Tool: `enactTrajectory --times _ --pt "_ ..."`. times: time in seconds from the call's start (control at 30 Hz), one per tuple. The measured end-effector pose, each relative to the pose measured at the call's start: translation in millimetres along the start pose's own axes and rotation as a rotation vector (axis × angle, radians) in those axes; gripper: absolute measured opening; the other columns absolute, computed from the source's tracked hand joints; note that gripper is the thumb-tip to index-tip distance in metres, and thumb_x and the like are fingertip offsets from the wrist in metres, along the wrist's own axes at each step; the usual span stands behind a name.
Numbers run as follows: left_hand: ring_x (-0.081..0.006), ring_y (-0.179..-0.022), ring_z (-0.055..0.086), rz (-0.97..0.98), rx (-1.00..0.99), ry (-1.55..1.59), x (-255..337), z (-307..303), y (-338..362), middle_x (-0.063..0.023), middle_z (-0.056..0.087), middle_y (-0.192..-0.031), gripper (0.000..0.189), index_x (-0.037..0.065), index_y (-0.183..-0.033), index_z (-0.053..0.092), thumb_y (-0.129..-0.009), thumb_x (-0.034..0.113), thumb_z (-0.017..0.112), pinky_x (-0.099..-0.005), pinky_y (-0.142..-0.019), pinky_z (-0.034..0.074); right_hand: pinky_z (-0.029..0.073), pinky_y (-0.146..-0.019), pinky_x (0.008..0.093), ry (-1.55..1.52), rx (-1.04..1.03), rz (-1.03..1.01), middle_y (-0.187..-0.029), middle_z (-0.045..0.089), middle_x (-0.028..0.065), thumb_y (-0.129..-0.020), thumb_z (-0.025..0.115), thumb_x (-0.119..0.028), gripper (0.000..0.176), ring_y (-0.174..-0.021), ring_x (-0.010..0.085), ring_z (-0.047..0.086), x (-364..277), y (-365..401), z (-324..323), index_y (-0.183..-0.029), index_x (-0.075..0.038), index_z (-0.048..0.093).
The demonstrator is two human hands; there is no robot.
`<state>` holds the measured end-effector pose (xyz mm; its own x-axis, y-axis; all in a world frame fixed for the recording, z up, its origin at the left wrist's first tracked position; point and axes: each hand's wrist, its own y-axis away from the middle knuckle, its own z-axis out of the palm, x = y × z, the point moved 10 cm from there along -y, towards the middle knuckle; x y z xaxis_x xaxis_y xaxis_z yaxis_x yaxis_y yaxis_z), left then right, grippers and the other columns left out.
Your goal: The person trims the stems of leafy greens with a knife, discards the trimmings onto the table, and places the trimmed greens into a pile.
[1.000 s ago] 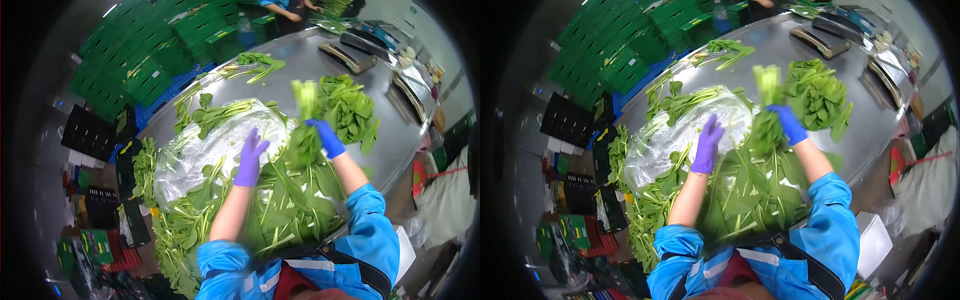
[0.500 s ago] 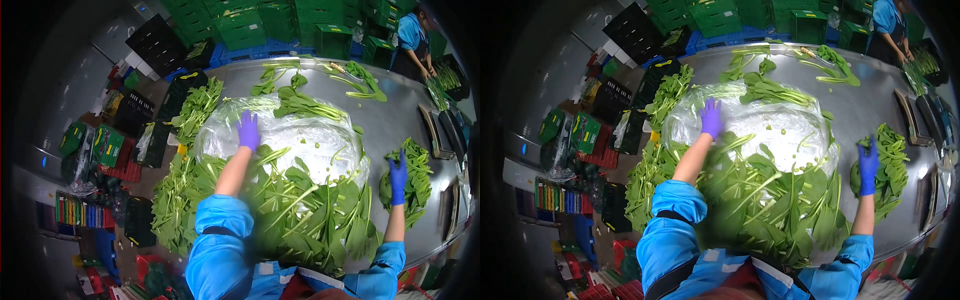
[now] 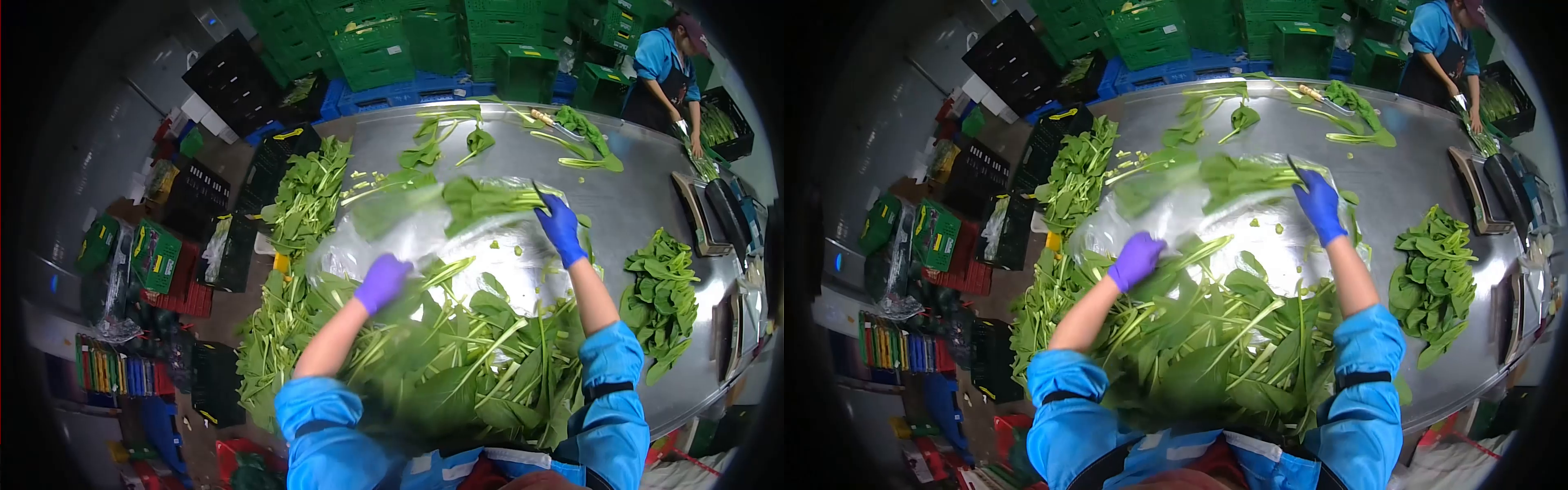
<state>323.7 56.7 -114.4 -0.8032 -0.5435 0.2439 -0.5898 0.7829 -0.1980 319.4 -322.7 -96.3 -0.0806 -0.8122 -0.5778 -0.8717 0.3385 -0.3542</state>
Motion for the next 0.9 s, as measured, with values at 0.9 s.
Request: enactTrajectory --times 0.9 --pt "-0.0263 -0.092 0.060 0.289 -0.294 0.463 109 -180 38 -0.0133 0.063 -0.103 0.024 0.005 -0.105 0.062 -0.086 0.018 0.054 -0.0378 -0.079 0.047 0.049 -0.073 0.0324 -0.353 -0.453 -0.252 -0.083 0.064 0.0088 -0.065 0.072 -0.009 0.029 -0.078 0.0220 0.062 -115 151 -151 -0.092 -0.004 0.065"
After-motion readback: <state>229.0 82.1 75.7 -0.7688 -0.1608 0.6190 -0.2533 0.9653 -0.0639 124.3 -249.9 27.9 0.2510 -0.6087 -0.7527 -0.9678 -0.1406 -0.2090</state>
